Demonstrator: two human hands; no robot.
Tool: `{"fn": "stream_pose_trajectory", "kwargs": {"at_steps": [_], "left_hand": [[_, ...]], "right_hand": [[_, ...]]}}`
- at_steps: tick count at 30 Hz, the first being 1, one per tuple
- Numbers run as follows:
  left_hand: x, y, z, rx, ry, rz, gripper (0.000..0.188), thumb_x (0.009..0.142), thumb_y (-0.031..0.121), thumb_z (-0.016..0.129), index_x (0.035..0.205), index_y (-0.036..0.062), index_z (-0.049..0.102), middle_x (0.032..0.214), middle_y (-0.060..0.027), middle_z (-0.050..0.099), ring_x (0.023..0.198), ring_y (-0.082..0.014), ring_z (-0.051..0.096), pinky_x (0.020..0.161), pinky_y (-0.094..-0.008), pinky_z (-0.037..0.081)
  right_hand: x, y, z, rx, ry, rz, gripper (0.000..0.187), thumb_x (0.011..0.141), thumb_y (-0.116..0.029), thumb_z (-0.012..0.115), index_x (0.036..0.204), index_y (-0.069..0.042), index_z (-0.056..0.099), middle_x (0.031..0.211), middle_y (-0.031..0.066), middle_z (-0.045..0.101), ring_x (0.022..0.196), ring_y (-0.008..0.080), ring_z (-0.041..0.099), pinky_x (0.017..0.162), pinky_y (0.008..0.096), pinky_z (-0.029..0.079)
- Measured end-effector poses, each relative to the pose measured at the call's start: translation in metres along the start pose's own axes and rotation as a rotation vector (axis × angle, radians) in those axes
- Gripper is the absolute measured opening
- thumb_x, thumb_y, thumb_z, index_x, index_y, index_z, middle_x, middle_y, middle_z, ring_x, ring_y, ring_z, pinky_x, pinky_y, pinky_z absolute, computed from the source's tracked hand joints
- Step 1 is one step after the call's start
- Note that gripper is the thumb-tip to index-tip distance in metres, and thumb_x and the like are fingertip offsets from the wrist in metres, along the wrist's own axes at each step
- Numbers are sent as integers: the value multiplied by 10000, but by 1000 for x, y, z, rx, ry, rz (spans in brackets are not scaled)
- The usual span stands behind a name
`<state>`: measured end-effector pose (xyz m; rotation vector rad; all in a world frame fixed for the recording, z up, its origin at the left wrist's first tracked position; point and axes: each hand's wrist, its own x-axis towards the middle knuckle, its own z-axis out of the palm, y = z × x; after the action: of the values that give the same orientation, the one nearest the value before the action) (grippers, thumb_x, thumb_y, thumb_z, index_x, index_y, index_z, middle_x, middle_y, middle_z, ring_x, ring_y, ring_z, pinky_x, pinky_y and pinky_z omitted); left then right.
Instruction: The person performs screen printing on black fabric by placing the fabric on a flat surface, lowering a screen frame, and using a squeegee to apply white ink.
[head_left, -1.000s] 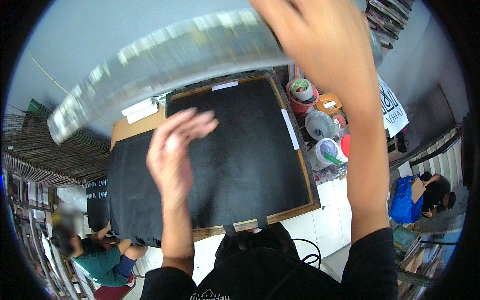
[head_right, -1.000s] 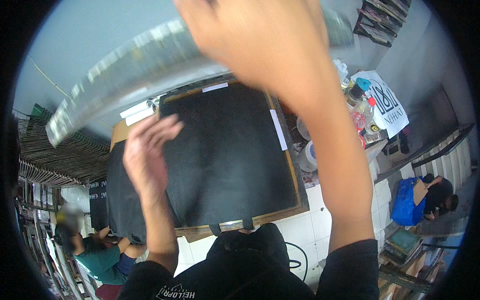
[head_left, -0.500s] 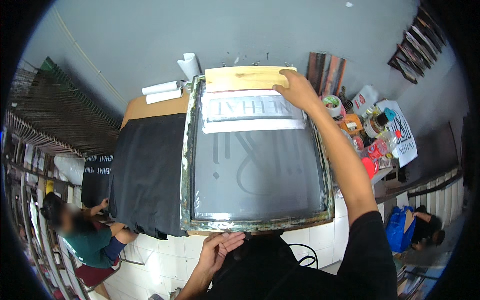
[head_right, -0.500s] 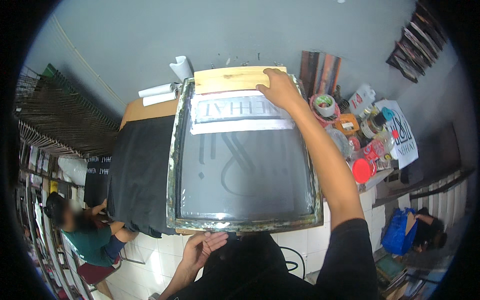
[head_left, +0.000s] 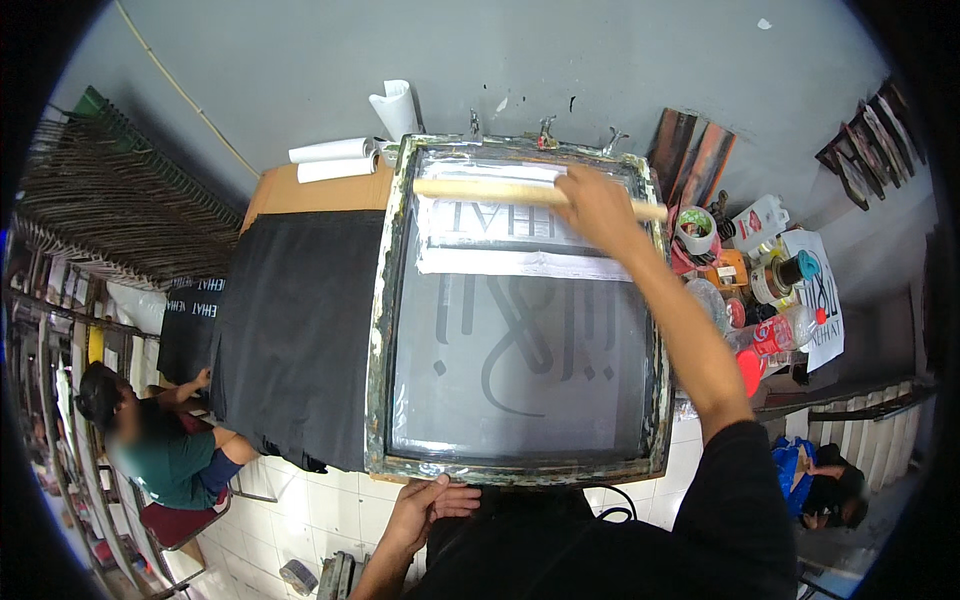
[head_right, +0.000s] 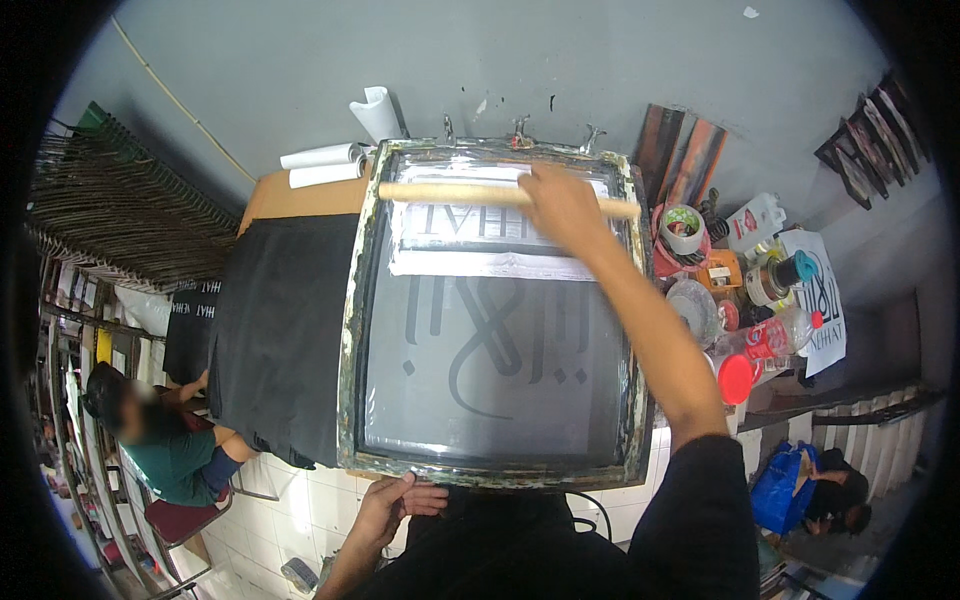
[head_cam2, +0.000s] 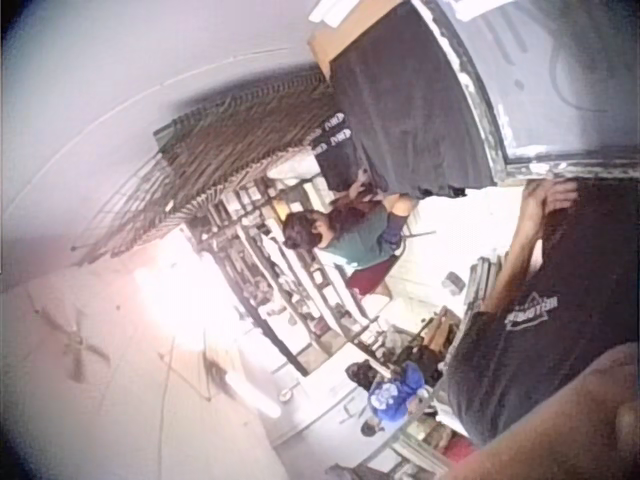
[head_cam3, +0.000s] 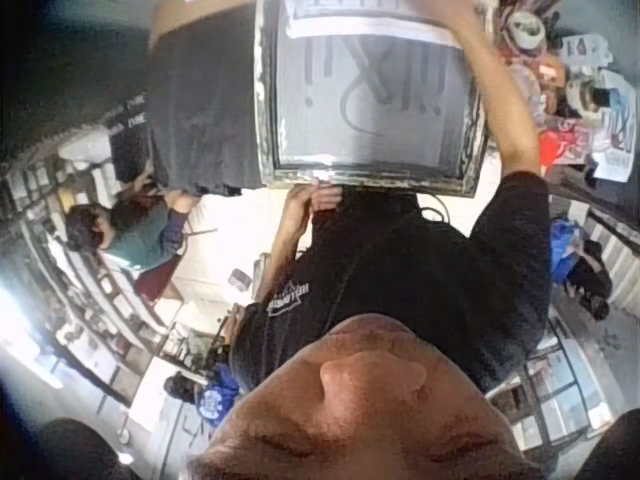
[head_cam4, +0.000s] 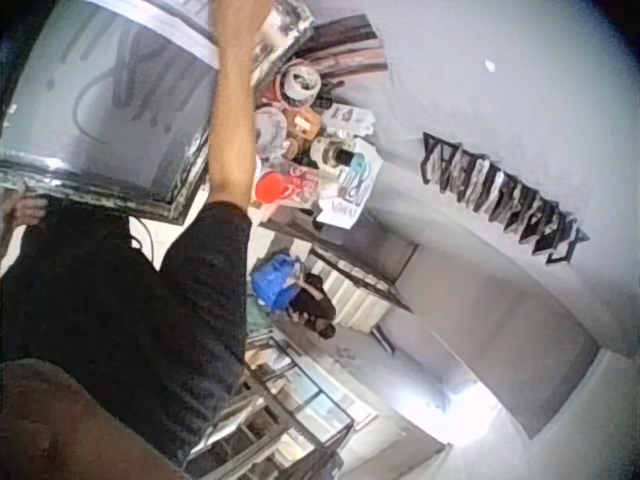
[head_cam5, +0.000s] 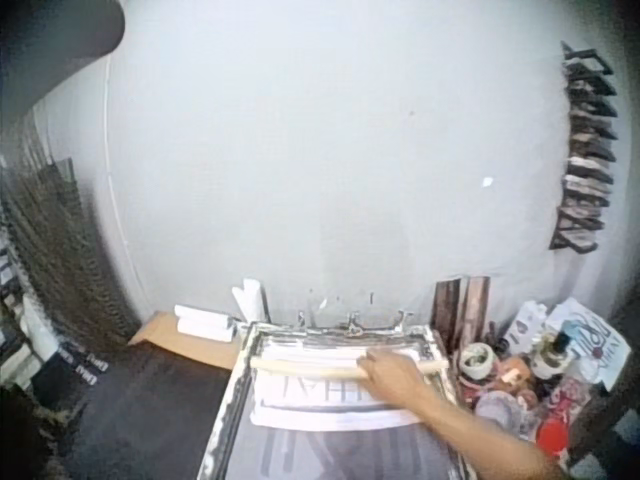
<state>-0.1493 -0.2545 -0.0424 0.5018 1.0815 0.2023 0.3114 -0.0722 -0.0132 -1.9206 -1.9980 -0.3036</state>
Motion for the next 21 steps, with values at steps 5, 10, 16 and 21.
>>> {"fn": "stream_pose_trajectory", "kwargs": {"at_steps": [5, 10, 16, 21], "left_hand": [[6, 3, -13, 113, -74, -42, 558, 1061, 360, 518, 1212, -174, 579, 1099, -331, 704, 924, -380, 735, 850, -433, 598], [6, 12, -14, 235, -112, -50, 566, 1068, 384, 496, 1201, -156, 604, 1010, -291, 734, 806, -290, 730, 731, -362, 583], [-3, 29, -19, 482, -160, -83, 548, 1072, 418, 486, 1110, -88, 694, 872, -209, 762, 668, -220, 705, 624, -306, 544], [-13, 62, -16, 554, -213, 54, 538, 1081, 423, 481, 1079, -61, 716, 852, -160, 768, 643, -156, 677, 571, -261, 493]], "right_hand": [[-75, -50, -24, 34, 60, -18, 268, 745, -103, 740, 983, -89, 617, 925, 60, 619, 901, 272, 622, 733, 416, 543], [-98, -74, -13, 18, 44, -40, 213, 760, -71, 652, 965, -69, 597, 894, 69, 610, 881, 266, 616, 708, 404, 530], [-73, -63, 8, -70, 102, -61, 247, 747, -59, 653, 990, -50, 610, 884, 79, 620, 853, 281, 621, 688, 400, 528], [-22, -13, 22, -55, 61, -33, 315, 743, -123, 779, 982, -59, 584, 930, 121, 653, 916, 327, 643, 752, 448, 534]]}}
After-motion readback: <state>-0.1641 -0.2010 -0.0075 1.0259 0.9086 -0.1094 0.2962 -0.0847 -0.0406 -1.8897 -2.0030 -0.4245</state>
